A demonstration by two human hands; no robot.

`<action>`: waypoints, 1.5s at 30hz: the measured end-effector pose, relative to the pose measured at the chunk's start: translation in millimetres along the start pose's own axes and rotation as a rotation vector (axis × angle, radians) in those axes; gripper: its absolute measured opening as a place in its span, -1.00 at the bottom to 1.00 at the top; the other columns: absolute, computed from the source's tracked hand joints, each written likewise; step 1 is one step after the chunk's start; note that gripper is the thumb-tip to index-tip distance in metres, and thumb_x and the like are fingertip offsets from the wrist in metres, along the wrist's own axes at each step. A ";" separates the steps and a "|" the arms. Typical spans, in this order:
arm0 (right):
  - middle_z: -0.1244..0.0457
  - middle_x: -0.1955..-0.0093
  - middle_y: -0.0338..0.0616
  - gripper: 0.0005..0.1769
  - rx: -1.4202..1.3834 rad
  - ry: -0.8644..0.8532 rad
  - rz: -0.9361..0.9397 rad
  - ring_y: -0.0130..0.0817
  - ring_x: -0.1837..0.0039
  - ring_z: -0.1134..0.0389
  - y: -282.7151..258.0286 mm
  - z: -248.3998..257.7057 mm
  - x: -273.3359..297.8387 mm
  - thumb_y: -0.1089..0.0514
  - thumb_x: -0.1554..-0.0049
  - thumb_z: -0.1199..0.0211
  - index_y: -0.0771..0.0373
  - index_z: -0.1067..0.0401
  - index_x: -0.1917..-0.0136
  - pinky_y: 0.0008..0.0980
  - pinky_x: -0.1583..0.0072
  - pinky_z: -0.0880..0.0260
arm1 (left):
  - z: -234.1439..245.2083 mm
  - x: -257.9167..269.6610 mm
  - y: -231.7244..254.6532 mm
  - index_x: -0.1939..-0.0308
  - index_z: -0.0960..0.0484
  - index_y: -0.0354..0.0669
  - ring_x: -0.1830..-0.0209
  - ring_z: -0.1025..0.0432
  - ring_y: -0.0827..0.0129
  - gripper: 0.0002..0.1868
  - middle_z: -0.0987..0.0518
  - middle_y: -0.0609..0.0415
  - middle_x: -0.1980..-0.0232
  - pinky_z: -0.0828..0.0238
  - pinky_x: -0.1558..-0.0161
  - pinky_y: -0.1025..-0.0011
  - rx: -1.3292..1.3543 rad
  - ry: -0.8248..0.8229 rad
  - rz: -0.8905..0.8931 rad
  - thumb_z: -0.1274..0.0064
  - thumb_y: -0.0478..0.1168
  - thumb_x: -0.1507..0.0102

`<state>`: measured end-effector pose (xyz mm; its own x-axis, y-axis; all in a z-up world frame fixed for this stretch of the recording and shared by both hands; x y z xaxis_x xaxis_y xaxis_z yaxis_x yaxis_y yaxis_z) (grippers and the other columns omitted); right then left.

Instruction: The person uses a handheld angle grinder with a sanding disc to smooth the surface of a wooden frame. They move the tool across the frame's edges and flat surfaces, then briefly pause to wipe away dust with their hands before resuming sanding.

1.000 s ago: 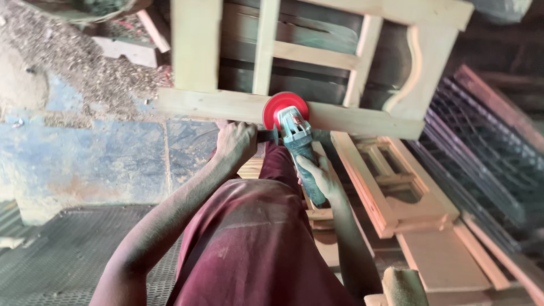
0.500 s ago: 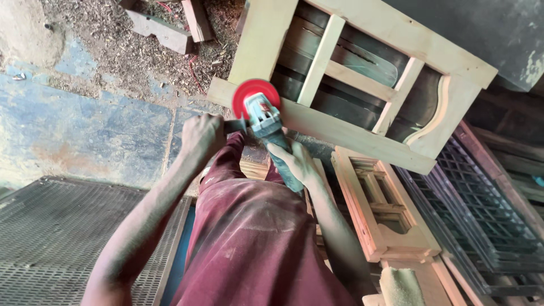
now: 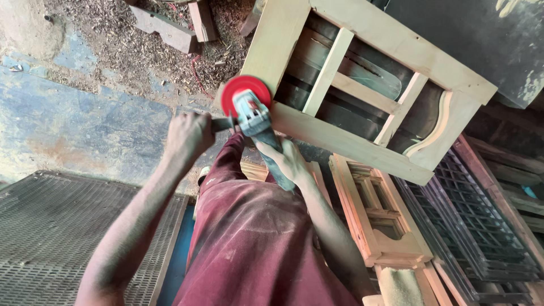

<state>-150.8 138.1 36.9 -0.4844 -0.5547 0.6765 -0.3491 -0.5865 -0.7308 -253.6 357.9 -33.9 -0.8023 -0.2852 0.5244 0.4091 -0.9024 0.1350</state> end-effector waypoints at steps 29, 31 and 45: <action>-0.32 0.37 -0.15 -0.44 -0.149 0.015 -0.081 -0.38 0.36 -0.39 -19.9 66.5 -59.9 -0.26 -0.07 -0.32 0.33 -0.44 0.09 -0.39 0.29 -0.43 | 76.3 -85.9 38.0 0.43 -0.60 -0.16 0.56 -0.52 0.18 -0.80 -0.58 -0.04 0.49 -0.44 0.51 0.22 0.116 0.350 -0.201 -0.07 -0.18 -0.26; -0.32 0.38 -0.13 -0.42 -0.157 0.021 -0.081 -0.38 0.36 -0.40 -23.5 71.0 -64.6 -0.28 -0.07 -0.32 0.34 -0.43 0.11 -0.39 0.29 -0.45 | 77.5 -95.9 38.5 0.43 -0.61 -0.15 0.56 -0.52 0.19 -0.81 -0.58 -0.04 0.50 -0.44 0.52 0.23 0.098 0.301 -0.178 -0.05 -0.20 -0.27; -0.31 0.36 -0.13 -0.45 -0.167 0.008 -0.042 -0.38 0.36 -0.38 -53.5 102.3 -90.3 -0.27 -0.13 -0.28 0.33 -0.41 0.16 -0.40 0.27 -0.43 | 108.9 -138.8 51.3 0.44 -0.62 -0.17 0.53 -0.53 0.13 -0.77 -0.57 -0.08 0.49 -0.48 0.47 0.19 0.136 0.330 -0.221 -0.03 -0.20 -0.30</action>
<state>-6.3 159.3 24.2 -0.4729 -0.5266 0.7064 -0.4973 -0.5023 -0.7074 -73.9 386.4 -8.3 -0.9645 -0.1974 0.1755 0.2471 -0.9092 0.3352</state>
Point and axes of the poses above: each hand's wrist, its own x-axis away from the middle knuckle, its own z-axis out of the back of the hand, y = z × x, the point moved 7 cm from there along -x, towards the middle knuckle
